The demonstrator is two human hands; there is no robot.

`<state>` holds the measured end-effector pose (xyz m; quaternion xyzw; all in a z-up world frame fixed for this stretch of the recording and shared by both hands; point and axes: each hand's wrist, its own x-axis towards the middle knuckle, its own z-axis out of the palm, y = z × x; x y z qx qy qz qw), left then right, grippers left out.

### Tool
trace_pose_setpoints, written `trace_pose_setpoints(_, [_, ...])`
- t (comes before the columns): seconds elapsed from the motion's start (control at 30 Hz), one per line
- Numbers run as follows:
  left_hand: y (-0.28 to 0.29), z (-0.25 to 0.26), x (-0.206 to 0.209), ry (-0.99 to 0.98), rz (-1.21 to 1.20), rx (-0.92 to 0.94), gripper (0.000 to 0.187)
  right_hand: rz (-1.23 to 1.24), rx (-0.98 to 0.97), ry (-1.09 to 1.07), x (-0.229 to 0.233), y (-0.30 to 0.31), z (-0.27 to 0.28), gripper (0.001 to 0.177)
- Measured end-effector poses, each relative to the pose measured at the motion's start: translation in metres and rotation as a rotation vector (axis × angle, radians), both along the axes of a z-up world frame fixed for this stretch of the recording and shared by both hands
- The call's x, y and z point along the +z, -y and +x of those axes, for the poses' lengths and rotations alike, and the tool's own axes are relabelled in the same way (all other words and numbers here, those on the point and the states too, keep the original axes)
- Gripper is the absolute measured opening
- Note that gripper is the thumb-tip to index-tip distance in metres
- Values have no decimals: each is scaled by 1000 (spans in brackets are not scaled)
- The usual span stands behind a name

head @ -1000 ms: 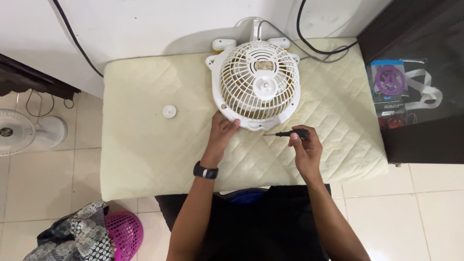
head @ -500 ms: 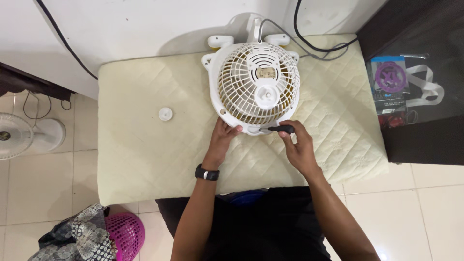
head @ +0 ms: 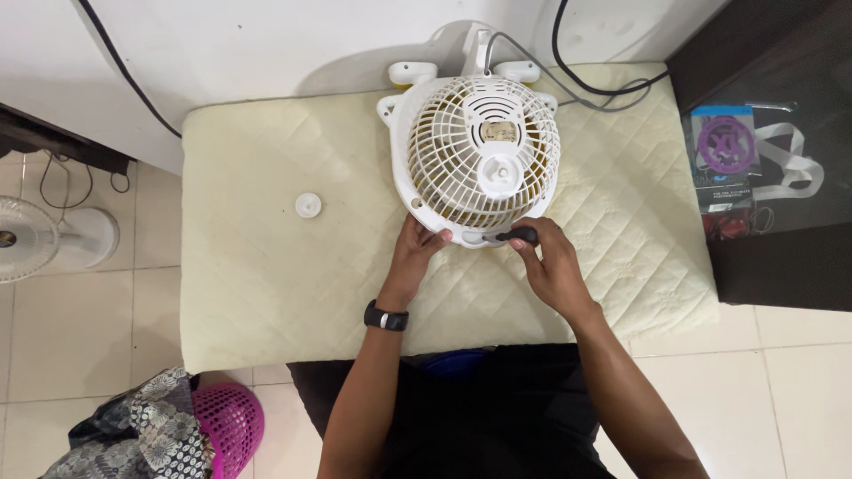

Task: The person uses a screwdriver to remove screws from the base of a white electric fan placed on a mattress. They loosen and remove several screws from the fan's mounting bracket and base, then set the screwdriver down and continue handling the fan components.

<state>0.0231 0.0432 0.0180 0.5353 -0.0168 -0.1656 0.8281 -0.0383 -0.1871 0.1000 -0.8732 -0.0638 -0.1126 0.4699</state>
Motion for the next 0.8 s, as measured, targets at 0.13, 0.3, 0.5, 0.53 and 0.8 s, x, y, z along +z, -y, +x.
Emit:
trace_pose_setpoints(0.13, [0,0,-1,5,-1,0,76,-18,3,-11,7,-3,-1,23])
trace_pose_setpoints(0.3, [-2,0,-2,3,1,-7,75,-48,49,-33,23,-12,5,24])
trace_pose_setpoints(0.5, [-2,1,-7,16,9,-3,74,-281,310,58,57,-5,19,24])
trace_pose_setpoints(0.53, [-1,1,-8,20,18,-3,73,-327,365,64,62,-3,25,24])
trace_pose_setpoints(0.8, [0,4,-21,19,-22,2,72,-891,691,-16,78,0,56,26])
